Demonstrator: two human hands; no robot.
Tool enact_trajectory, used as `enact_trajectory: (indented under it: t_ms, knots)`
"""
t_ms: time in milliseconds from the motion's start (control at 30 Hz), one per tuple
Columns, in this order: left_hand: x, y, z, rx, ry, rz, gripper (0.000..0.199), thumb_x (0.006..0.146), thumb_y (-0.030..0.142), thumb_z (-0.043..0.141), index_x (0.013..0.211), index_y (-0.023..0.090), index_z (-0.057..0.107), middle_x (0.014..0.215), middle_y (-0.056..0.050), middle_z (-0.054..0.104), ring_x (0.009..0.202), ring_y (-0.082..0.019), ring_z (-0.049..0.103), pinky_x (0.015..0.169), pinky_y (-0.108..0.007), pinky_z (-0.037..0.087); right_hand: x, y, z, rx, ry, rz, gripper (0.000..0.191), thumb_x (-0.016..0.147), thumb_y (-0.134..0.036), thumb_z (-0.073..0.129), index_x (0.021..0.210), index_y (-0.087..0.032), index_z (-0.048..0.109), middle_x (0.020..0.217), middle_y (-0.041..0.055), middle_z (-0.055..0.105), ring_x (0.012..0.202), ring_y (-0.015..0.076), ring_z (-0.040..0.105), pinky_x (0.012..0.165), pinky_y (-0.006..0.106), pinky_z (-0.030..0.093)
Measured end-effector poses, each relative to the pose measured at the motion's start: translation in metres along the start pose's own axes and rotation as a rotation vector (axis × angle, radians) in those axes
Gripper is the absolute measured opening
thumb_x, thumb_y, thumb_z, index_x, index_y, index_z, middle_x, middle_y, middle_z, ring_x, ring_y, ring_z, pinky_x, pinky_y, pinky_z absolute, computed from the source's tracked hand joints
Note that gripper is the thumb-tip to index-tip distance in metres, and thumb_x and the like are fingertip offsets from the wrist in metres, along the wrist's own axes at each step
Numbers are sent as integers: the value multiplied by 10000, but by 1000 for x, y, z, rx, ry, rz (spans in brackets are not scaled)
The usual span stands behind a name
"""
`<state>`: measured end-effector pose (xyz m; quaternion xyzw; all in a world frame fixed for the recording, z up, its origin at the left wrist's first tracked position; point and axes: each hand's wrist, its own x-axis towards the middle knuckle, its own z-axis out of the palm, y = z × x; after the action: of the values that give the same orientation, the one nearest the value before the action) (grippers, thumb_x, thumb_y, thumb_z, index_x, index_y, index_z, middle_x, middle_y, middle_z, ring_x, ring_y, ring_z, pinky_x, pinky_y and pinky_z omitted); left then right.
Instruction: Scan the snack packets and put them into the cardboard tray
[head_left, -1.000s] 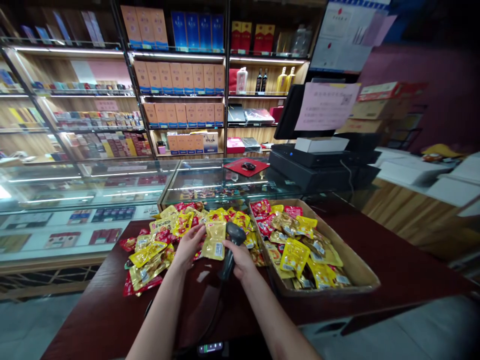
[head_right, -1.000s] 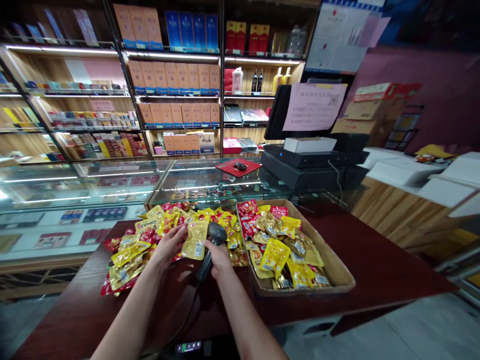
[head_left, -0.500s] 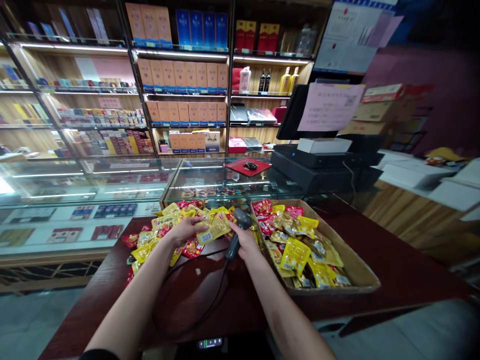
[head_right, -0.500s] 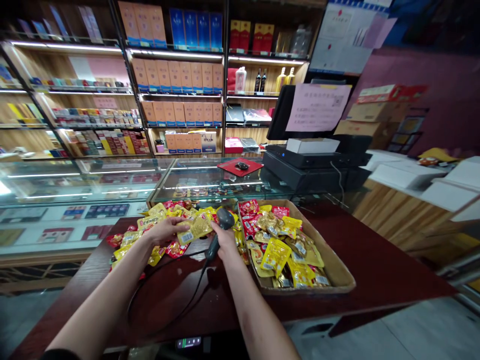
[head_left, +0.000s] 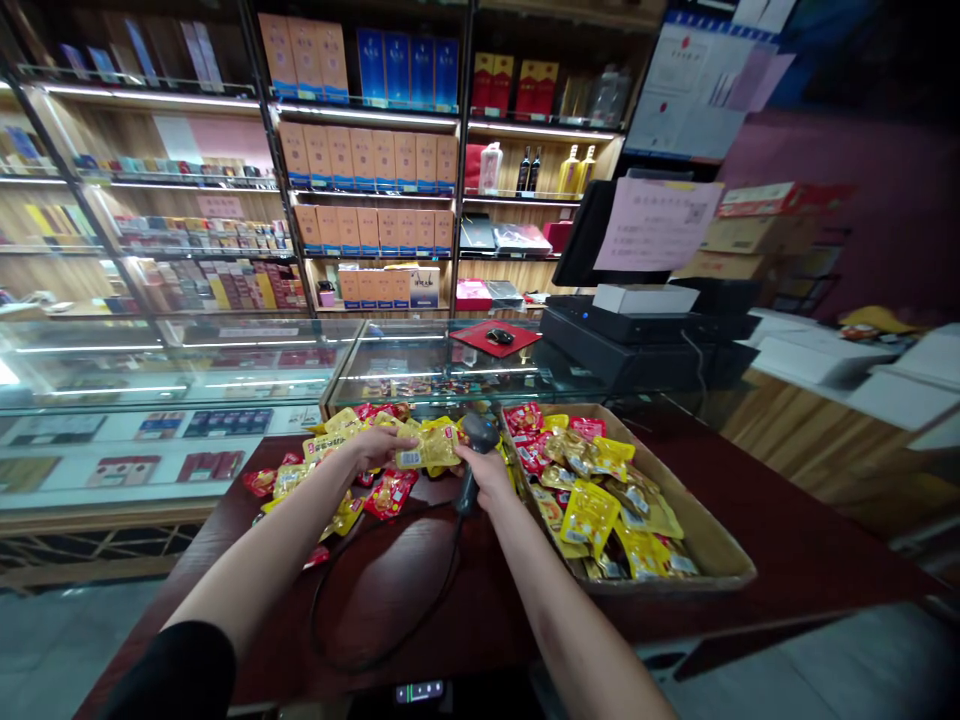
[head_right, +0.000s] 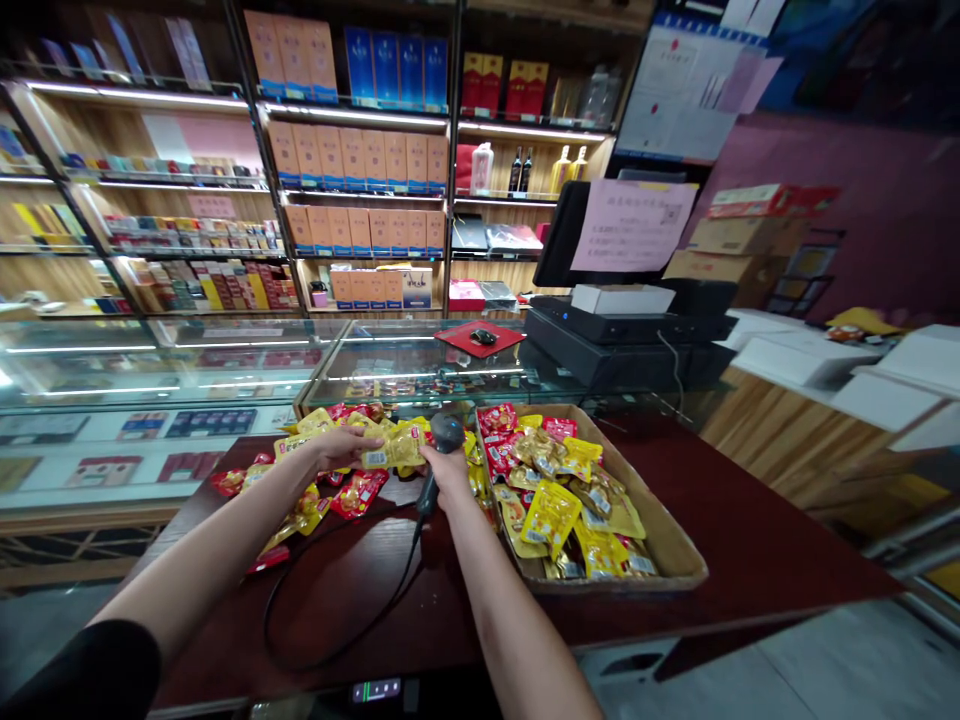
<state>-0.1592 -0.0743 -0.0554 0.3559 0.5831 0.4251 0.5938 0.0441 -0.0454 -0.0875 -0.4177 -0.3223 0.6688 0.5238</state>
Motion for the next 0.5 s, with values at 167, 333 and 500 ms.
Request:
enact_trajectory:
  t_ms: [167, 333, 500]
  knots:
    - [17, 3, -3, -34, -2, -48, 457, 449, 257, 912, 754, 155, 588, 721, -18, 702, 655, -179, 679, 630, -310, 564, -13, -10, 4, -181, 39, -165, 273, 549, -262, 780, 779, -186, 653, 696, -2, 685, 644, 167, 638, 530, 250, 522]
    - [29, -3, -1, -24, -15, -43, 440, 451, 242, 911, 759, 137, 615, 674, -21, 684, 609, -166, 663, 615, -300, 551, -35, -14, 5, -388, -33, -317, 295, 589, -310, 776, 845, -202, 677, 812, 11, 716, 876, 200, 655, 773, 281, 517]
    - [28, -6, 7, -13, -10, -64, 390, 492, 253, 893, 754, 155, 621, 631, 11, 653, 582, -146, 640, 593, -269, 534, -60, -4, 10, -278, -123, -206, 328, 623, -351, 775, 887, -204, 645, 826, 26, 714, 761, 193, 678, 610, 262, 535]
